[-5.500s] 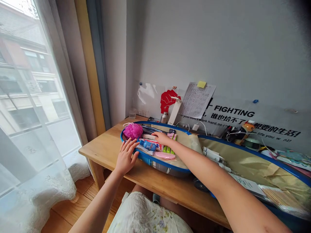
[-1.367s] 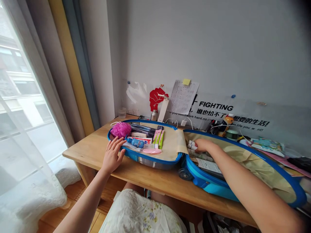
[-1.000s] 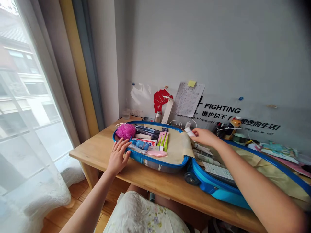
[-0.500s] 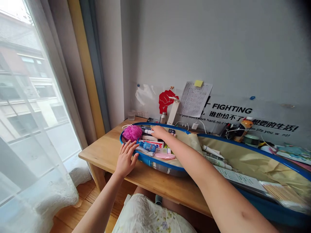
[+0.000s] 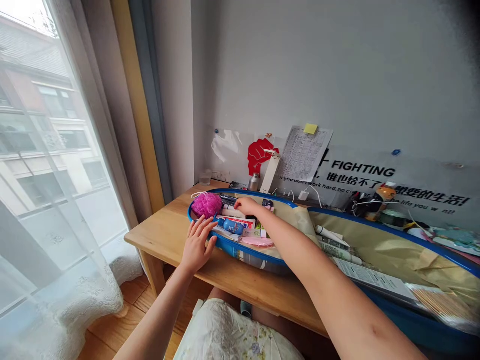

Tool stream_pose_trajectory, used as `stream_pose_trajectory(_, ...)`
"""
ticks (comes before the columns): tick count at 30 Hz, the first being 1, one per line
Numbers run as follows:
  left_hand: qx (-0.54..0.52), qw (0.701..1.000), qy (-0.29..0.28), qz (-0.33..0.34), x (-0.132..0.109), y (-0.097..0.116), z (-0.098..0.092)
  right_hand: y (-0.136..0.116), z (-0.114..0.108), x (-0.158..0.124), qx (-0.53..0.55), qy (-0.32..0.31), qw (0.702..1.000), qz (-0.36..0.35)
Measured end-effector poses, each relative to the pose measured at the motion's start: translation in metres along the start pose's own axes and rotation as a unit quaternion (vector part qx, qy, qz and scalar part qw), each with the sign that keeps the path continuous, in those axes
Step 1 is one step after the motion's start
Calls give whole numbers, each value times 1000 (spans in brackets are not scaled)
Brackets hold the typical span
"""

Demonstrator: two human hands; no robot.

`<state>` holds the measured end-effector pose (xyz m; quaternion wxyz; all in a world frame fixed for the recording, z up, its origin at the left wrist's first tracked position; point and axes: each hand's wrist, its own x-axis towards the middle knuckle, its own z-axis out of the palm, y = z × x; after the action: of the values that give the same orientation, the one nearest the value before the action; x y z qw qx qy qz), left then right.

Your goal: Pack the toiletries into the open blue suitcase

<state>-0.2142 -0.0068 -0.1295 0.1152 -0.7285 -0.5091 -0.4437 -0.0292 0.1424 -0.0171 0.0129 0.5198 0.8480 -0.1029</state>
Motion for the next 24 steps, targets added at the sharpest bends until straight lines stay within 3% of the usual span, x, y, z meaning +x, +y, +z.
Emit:
stream_pose_trajectory(4, 2, 1000, -3, -2, 0, 0, 0, 8, -15, -8, 21, 16, 1000, -7)
stream_pose_trajectory(7, 4, 1000, -8, 0, -1, -1, 0, 29, -36, -24, 30, 46, 998, 9)
stream_pose_trajectory(14, 6, 1000, -6, -4, -1, -2, 0, 132, -75, -99, -22, 118, 985, 123)
stream_pose_trajectory(19, 5, 1000, -7, -5, 0, -3, 0, 201, -61, -155, -56, 95, 976, 189)
stream_pose_trajectory(24, 7, 1000, 2, -3, 0, -2, 0, 228, -31, -175, -63, 37, 978, 197)
